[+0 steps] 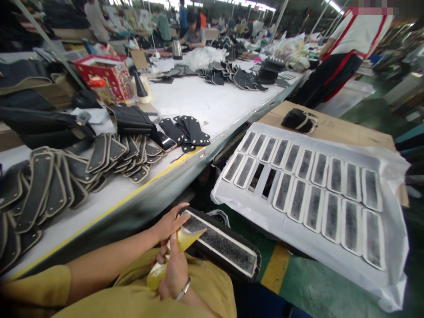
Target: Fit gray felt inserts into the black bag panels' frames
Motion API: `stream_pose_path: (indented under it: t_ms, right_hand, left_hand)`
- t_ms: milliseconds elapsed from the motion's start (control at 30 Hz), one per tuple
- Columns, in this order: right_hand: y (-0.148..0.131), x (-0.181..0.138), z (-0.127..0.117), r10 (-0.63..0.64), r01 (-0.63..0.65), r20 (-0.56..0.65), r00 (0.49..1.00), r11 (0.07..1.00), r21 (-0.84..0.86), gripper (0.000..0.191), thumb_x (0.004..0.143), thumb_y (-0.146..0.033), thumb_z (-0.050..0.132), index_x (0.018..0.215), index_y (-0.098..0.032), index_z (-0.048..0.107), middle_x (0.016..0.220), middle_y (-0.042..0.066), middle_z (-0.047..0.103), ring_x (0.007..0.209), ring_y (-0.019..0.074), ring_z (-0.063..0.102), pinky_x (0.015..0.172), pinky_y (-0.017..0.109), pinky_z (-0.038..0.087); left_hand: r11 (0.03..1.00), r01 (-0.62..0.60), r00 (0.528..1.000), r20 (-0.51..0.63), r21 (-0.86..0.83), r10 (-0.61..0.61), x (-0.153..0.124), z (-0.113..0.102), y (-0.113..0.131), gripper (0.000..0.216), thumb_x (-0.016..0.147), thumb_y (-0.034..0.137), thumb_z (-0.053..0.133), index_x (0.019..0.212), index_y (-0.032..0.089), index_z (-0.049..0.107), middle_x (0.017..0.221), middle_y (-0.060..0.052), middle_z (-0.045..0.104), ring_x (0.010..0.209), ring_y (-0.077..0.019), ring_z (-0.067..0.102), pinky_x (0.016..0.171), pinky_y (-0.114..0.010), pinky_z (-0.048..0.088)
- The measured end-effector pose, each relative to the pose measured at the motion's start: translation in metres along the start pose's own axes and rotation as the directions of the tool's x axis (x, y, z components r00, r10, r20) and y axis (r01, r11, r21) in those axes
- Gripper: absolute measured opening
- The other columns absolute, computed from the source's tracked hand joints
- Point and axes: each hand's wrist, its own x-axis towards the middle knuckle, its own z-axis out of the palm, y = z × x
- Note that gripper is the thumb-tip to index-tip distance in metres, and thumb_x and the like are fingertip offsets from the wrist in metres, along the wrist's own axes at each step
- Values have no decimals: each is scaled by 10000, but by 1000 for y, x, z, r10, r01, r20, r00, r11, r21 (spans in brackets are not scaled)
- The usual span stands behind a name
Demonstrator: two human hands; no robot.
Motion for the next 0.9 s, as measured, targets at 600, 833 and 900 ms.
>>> stream_pose_path:
  t_ms: [600, 833, 900]
  right_hand:
    - [-93, -24, 13, -464, 514, 260, 847, 840, -174, 279, 712, -409, 690, 724, -183, 526, 535, -69, 413, 468, 65, 359, 494, 200, 302]
    - [-96, 46, 68, -606, 674, 299, 737, 693, -255, 352, 718, -495, 652, 671, -195, 475, 452, -114, 262, 387, 50, 231, 405, 199, 217]
    - [-92, 54, 71, -610, 684, 310, 729, 666, -298, 362, 727, -522, 634, 676, -202, 471, 453, -114, 249, 384, 53, 219, 395, 202, 201]
  left_hand:
    - [734, 225, 973, 189, -641, -133, -23, -4, -12, 514, 806, 483, 550, 1247, 220, 525, 1248, -63, 574, 1172, -263, 473, 887, -359, 411]
    - [809, 238, 969, 191, -538, -158, -11, -18, 2, 491, 720, 378, 616, 1162, 167, 588, 1023, -64, 671, 979, -235, 583, 823, -330, 431]
    - [834, 193, 978, 168, -516, -122, -8, -19, 3, 408, 708, 339, 610, 1074, 161, 635, 915, -40, 684, 896, -219, 595, 812, -323, 432]
